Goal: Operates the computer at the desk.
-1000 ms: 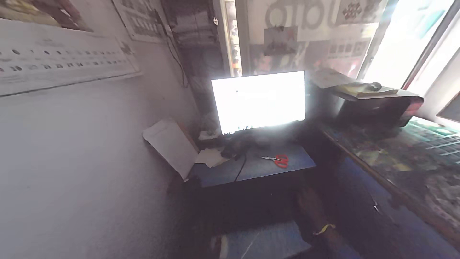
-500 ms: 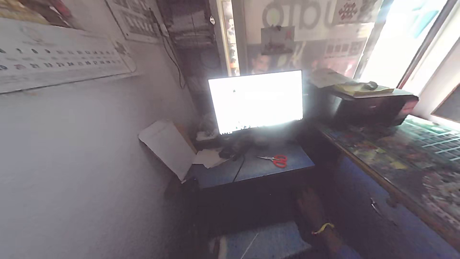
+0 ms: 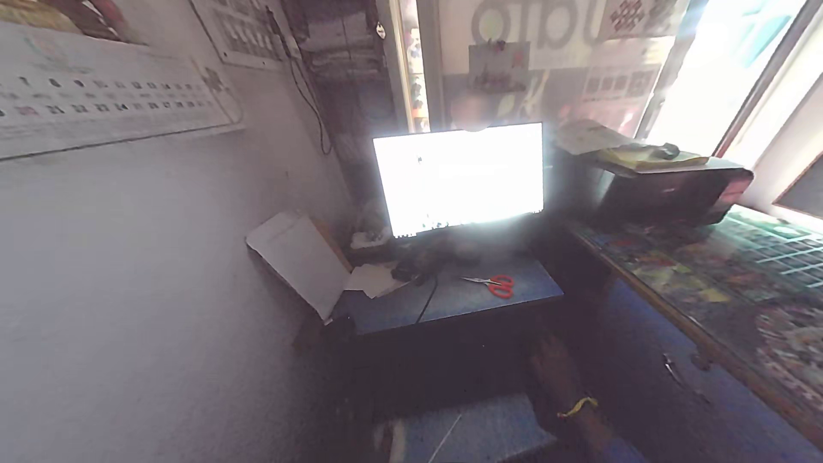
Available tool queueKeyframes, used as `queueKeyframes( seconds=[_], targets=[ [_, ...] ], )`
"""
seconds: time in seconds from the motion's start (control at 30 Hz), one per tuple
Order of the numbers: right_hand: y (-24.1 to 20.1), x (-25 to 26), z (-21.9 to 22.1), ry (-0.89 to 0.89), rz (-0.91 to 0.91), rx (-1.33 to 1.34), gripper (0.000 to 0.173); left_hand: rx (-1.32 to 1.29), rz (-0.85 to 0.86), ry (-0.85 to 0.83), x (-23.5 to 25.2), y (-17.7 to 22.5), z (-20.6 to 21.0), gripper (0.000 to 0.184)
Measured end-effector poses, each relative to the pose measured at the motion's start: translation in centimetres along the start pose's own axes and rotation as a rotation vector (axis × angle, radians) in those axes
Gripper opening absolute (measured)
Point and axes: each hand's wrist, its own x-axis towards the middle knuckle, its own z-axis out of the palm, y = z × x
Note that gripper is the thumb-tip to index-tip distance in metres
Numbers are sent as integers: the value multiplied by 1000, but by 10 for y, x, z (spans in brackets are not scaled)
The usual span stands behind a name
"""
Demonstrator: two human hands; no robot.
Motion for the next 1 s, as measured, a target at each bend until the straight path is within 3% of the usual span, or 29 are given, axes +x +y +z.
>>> queueKeyframes(
  seconds=[0.13, 0.3, 0.57, 1.0],
  targets=[
    [1, 0, 3, 20, -17, 2, 50, 7, -3, 20, -2, -2, 4, 86],
    [2, -1, 6, 104, -81, 24, 48, -26, -28, -150, 3, 22, -39, 82],
    [6, 0, 10, 76, -80, 6, 48, -14, -25, -75, -1, 12, -23, 83],
    [3, -1, 6, 42, -74, 8, 51, -72, -44, -142, -2, 20, -39, 78]
  ],
)
